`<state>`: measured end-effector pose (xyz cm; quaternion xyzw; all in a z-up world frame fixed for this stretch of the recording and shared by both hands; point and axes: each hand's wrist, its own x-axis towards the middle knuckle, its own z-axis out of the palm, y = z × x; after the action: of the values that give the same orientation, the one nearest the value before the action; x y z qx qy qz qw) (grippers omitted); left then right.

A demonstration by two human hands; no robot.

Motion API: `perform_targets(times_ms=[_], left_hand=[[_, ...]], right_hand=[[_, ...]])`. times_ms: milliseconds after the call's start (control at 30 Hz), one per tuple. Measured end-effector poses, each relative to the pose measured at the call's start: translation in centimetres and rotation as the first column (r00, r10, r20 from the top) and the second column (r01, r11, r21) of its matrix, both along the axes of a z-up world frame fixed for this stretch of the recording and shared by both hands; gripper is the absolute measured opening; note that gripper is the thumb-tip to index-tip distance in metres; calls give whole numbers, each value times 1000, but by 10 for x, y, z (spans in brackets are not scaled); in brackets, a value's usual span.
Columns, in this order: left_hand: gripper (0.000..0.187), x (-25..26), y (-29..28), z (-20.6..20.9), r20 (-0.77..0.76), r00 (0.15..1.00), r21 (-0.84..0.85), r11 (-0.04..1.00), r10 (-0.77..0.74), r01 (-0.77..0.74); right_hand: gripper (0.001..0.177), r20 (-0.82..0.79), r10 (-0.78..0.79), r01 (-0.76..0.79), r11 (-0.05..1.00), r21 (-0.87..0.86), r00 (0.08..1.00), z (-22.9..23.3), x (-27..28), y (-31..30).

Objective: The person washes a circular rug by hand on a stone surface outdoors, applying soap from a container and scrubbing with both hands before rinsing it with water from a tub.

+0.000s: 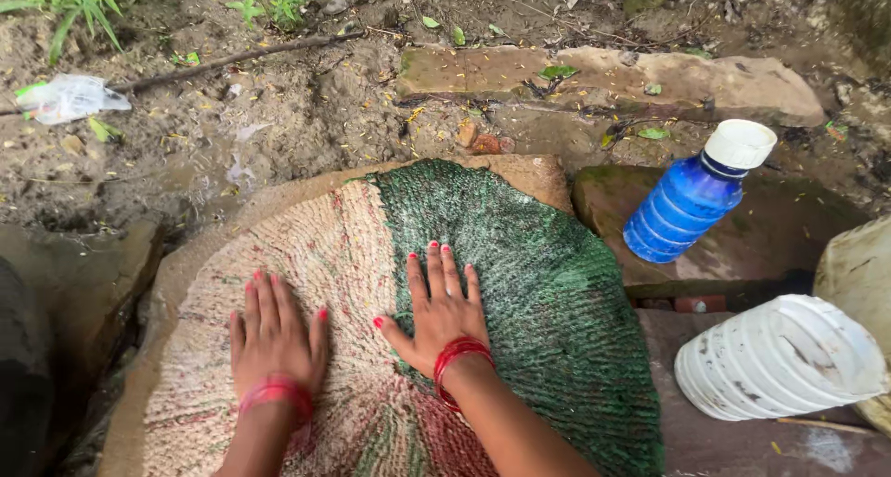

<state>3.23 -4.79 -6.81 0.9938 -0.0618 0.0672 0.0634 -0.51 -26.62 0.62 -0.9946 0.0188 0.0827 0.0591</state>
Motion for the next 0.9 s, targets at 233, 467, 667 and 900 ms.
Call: perform_targets(times_ms=[233,467,667,900], left_hand=[[86,12,-10,16,-66,995,89,993,78,-72],[87,-139,-36,38,-144,984,128,988,103,-84],[85,-51,-44,34,-32,995,15,996,90,-90],[86,29,-51,36,-144,983,44,993,116,-111]], right_hand=[[95,14,0,0,1000,-4,1000,0,4,-1],[93,52,14,-11,998,-55,999,-5,-4,-1],[95,85,25,-24,1000,-10,996,-14,3,0],[93,37,-5,6,1000,-23,999,-8,0,2]])
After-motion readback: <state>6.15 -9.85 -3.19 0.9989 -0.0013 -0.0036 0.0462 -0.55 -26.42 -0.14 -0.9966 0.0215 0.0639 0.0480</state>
